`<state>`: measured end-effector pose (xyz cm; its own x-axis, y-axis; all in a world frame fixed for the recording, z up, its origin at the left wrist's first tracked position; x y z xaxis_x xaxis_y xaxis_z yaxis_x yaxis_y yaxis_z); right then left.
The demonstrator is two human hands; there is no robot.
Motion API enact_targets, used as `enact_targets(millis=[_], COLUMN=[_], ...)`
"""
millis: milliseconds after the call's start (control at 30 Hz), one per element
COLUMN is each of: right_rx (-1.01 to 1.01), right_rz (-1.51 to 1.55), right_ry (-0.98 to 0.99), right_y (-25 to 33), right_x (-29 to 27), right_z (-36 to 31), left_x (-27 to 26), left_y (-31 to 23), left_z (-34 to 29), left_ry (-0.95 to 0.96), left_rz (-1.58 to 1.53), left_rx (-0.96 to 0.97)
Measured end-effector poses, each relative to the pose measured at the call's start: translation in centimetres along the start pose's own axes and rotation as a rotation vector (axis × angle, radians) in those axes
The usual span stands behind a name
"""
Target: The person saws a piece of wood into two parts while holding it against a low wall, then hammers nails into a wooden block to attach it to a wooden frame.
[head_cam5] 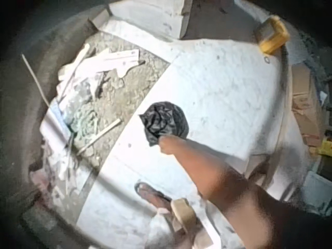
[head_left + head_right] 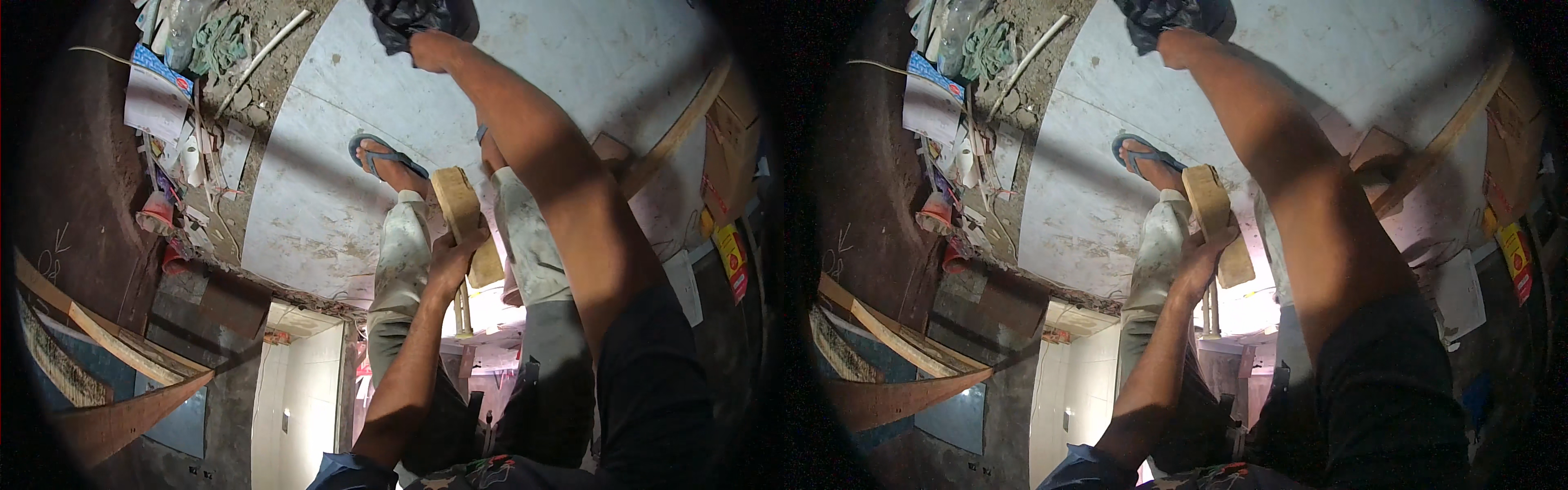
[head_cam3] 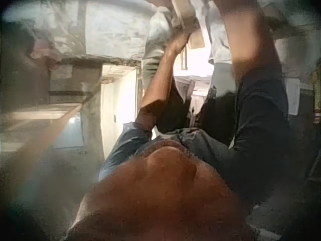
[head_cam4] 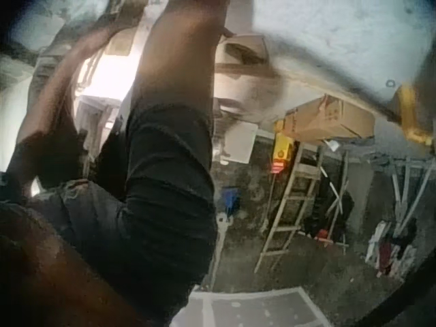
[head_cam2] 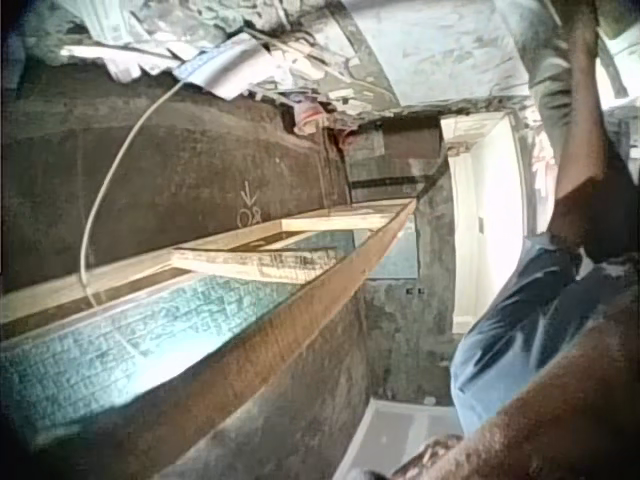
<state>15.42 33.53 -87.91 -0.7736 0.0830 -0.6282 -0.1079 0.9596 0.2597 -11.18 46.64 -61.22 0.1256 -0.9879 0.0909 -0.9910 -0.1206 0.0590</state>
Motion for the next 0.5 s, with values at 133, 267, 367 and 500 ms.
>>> enact_targets(millis=[133, 267, 367, 500], right_rx=[0.390, 0.456, 0.412, 0.368], right_rz=[0.261, 0.279, 0.088, 0.105], right_ry=[-0.352, -0.421, -0.195, -0.327], right_y=[-1.5, -2.9, -2.7, -1.5], right_x=[0.2, -5.3, -5.2, -4.3], right_z=[-2.9, -5.6, -4.5, -5.6], left_x=[-0.7, 0.4, 0.7, 0.9], left_y=[-0.7, -2.4, -2.0, -2.3], left_z=[0.8, 0.6, 1.4, 1.2], left_ry=[0.014, 0.072, 0.061, 0.096], left_rz=[-0.012, -0.041, -0.101, -0.141], left_rx=[0.106, 0.163, 0.147, 0.102])
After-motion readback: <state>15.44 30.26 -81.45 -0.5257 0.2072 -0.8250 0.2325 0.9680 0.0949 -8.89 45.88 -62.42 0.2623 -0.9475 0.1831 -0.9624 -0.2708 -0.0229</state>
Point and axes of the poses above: each hand's wrist, its own z-axis towards the middle knuckle, its own x-axis out of the palm, y = z × x, the point moved 6 cm from there along z, towards the middle knuckle, and after that the axes turned 14 degrees about -z, right-handed, at the moved point
